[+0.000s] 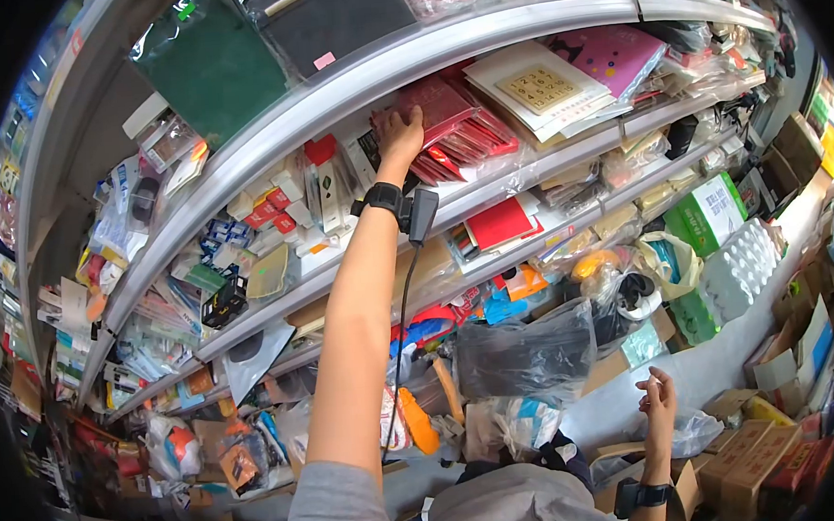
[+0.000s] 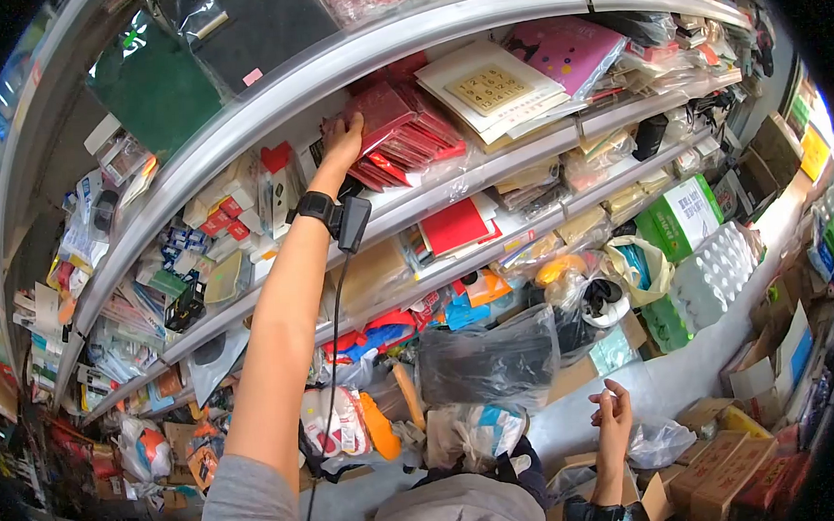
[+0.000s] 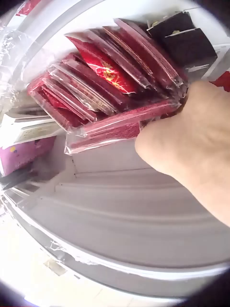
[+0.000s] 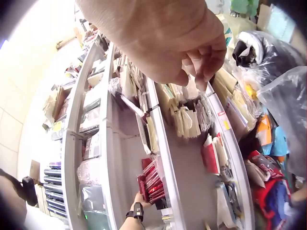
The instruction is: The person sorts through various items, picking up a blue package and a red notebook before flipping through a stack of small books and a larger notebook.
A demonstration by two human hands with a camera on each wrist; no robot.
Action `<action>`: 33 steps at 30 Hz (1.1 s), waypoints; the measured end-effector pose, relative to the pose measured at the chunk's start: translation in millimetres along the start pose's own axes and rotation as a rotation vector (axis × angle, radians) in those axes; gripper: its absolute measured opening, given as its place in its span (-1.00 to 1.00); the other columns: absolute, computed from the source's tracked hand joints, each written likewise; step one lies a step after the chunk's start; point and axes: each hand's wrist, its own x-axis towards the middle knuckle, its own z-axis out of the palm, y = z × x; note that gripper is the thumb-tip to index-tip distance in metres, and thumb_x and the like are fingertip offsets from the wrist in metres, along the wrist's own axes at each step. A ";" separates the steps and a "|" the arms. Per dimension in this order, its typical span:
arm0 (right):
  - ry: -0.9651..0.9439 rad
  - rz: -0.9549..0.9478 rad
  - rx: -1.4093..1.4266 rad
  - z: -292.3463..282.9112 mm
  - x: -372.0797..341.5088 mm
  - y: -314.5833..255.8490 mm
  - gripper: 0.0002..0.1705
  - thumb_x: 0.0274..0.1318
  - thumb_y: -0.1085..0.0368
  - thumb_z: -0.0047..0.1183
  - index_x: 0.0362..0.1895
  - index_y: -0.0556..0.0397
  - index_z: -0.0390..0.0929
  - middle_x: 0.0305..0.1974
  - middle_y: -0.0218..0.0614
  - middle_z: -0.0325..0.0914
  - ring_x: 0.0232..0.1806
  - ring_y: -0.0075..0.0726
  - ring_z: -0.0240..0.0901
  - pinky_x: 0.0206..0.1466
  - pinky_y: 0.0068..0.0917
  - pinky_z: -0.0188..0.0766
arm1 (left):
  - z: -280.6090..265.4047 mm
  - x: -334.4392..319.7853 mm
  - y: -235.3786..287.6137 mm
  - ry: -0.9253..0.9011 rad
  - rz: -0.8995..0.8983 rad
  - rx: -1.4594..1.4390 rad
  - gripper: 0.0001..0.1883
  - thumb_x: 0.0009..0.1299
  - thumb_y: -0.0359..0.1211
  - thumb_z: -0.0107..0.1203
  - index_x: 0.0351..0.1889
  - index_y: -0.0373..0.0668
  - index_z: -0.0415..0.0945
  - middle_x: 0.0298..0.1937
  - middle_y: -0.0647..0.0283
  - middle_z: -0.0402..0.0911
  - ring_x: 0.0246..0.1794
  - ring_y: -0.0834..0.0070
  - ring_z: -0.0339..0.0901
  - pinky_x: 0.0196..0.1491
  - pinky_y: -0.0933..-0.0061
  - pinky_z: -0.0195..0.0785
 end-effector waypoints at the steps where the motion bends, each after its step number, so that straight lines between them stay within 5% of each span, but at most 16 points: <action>1: -0.009 0.011 -0.014 1.7 0.0 -1.1 -0.65 0.26 0.14 -0.07 0.05 0.02 0.39 -0.37 -0.43 0.50 -0.52 -0.69 0.20 -0.41 -0.70 0.19 | -0.9 0.9 0.3 -0.020 0.020 0.024 -0.16 0.34 0.21 -0.31 0.31 -0.35 0.09 0.38 -0.21 -0.02 0.43 -0.04 -0.14 0.41 0.18 -0.26; 6: -0.038 0.010 -0.032 7.2 2.3 -2.8 -0.66 0.26 0.15 -0.08 0.04 0.02 0.40 -0.37 -0.43 0.50 -0.52 -0.69 0.21 -0.41 -0.70 0.21 | -18.1 -10.4 6.1 0.010 0.030 -0.275 -0.19 0.33 0.23 -0.28 0.25 -0.29 0.21 0.30 -0.24 0.12 0.37 -0.09 -0.01 0.36 0.11 -0.12; 11: -0.042 0.004 -0.064 10.9 5.4 3.9 -0.67 0.26 0.16 -0.09 0.03 0.03 0.40 -0.38 -0.43 0.50 -0.51 -0.68 0.22 -0.41 -0.70 0.21 | -35.8 -63.2 27.2 0.098 0.423 -0.059 -0.21 0.24 0.22 -0.03 0.27 -0.14 0.24 0.28 -0.17 0.20 0.32 -0.02 0.12 0.30 0.14 0.01; 24: -0.142 0.008 -0.092 34.0 7.6 13.4 -0.66 0.26 0.16 -0.09 0.04 0.02 0.40 -0.38 -0.41 0.50 -0.51 -0.67 0.24 -0.40 -0.70 0.23 | -37.5 -65.6 33.7 0.165 0.397 0.111 -0.20 0.15 0.18 0.08 0.25 -0.12 0.25 0.08 -0.06 0.45 0.08 0.02 0.41 0.10 0.15 0.29; 27: -0.151 0.008 -0.100 37.4 7.4 14.7 -0.66 0.26 0.17 -0.07 0.04 0.04 0.40 -0.39 -0.42 0.51 -0.50 -0.66 0.28 -0.40 -0.69 0.25 | -39.8 -89.4 37.6 0.369 0.519 -0.035 -0.45 0.25 -0.05 0.11 0.10 -0.17 0.38 -0.05 -0.03 0.50 -0.03 0.05 0.45 0.03 0.15 0.29; 28: -0.146 0.022 -0.098 38.9 8.7 17.4 -0.66 0.26 0.17 -0.07 0.04 0.04 0.40 -0.39 -0.42 0.51 -0.50 -0.66 0.28 -0.40 -0.69 0.25 | -38.9 -106.3 38.7 0.418 0.545 -0.120 -0.69 0.29 -0.25 0.09 -0.07 -0.20 0.46 -0.12 0.05 0.53 -0.11 0.09 0.47 -0.06 0.18 0.30; 33: -0.230 0.078 -0.068 54.4 20.3 39.8 -0.66 0.25 0.20 -0.06 0.06 0.05 0.39 -0.37 -0.40 0.51 -0.46 -0.64 0.31 -0.38 -0.69 0.28 | -7.9 -196.6 32.1 0.337 0.907 -0.128 -0.88 0.21 -0.46 0.12 -0.28 -0.15 0.50 -0.22 0.23 0.54 -0.12 0.26 0.50 -0.10 0.30 0.32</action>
